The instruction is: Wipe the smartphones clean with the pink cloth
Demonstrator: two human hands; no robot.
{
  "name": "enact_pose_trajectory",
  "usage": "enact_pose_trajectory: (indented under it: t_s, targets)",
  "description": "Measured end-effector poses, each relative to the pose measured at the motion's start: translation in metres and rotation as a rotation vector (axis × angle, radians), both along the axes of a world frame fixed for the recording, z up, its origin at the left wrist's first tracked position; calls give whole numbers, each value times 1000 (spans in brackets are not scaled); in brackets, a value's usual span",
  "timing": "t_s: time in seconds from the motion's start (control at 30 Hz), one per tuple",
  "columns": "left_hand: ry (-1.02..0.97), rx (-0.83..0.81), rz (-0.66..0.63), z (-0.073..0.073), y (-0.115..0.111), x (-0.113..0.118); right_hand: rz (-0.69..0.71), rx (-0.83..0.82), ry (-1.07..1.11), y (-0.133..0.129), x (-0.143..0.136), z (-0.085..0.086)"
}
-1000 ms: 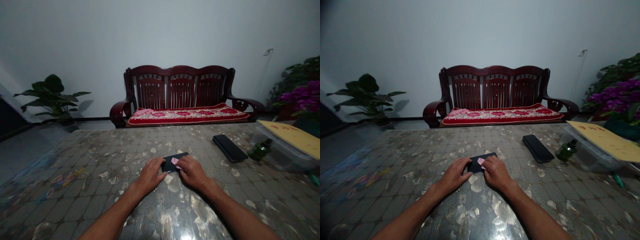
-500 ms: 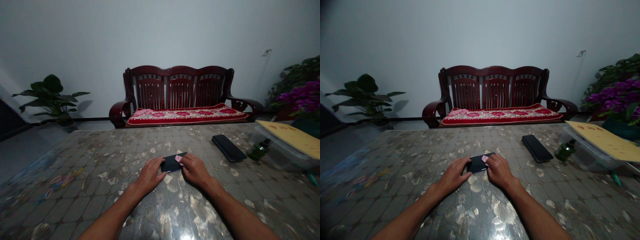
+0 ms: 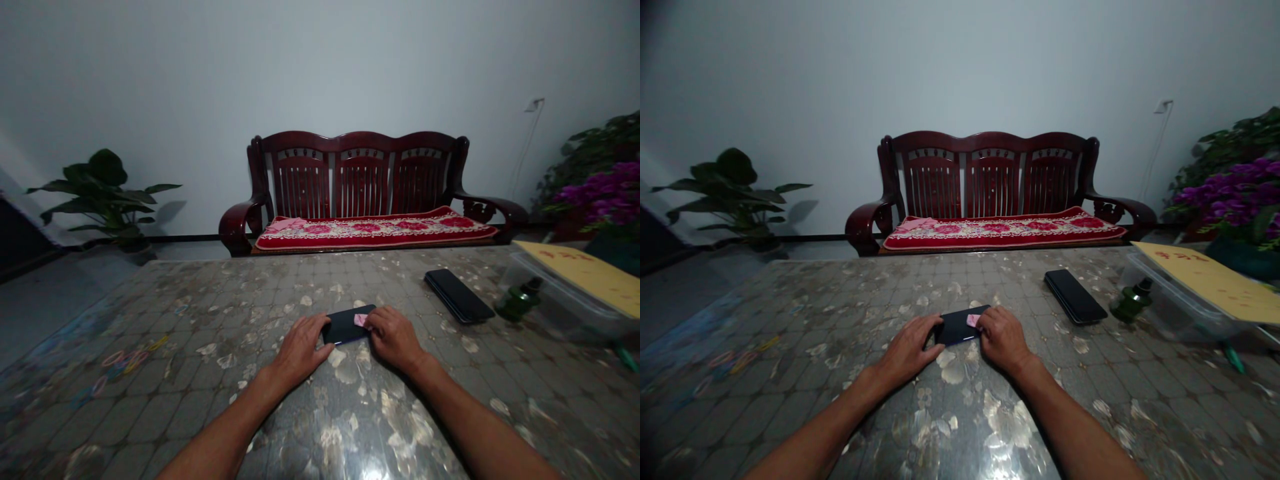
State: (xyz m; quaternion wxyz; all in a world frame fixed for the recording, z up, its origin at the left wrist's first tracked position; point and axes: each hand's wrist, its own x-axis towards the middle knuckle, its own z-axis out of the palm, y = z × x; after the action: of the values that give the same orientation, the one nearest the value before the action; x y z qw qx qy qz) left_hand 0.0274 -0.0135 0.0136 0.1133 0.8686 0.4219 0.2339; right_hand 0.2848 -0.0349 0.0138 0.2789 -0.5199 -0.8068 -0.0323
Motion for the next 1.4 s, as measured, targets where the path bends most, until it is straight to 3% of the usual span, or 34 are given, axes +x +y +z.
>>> enact_pose_trajectory:
  t_s: [0.13, 0.37, 0.43, 0.67, 0.73, 0.93, 1.0, 1.2, 1.3, 1.4]
  targets:
    - [-11, -2, 0, -1, 0, 0, 4, 0, 17, 1, -1, -1]
    - [-16, 11, 13, -7, 2, -1, 287, -21, -70, -10, -30, 4]
    - [-7, 7, 17, -7, 2, -1, 258, -21, -76, -9, -28, 5]
    - [-32, -2, 0, -5, 2, -2, -56, -59, -34, 9, -5, 2]
    - [-32, 0, 1, -6, 3, -1, -33, -58, -24, 11, -9, 2]
    - [-13, 10, -2, -7, 3, 0, 215, -45, -16, 7, -30, 1]
    - [0, 2, 5, -7, 3, 0, 194, -45, -25, 8, -28, 0]
    - [3, -9, 10, -7, 4, -1, -36, -55, -19, 13, -10, -1]
    - [-8, 6, 5, -7, 4, -1, 11, -45, -14, 9, -15, 1]
    - [-13, 7, 6, -7, 3, -1, 148, -32, -37, 0, -29, 4]
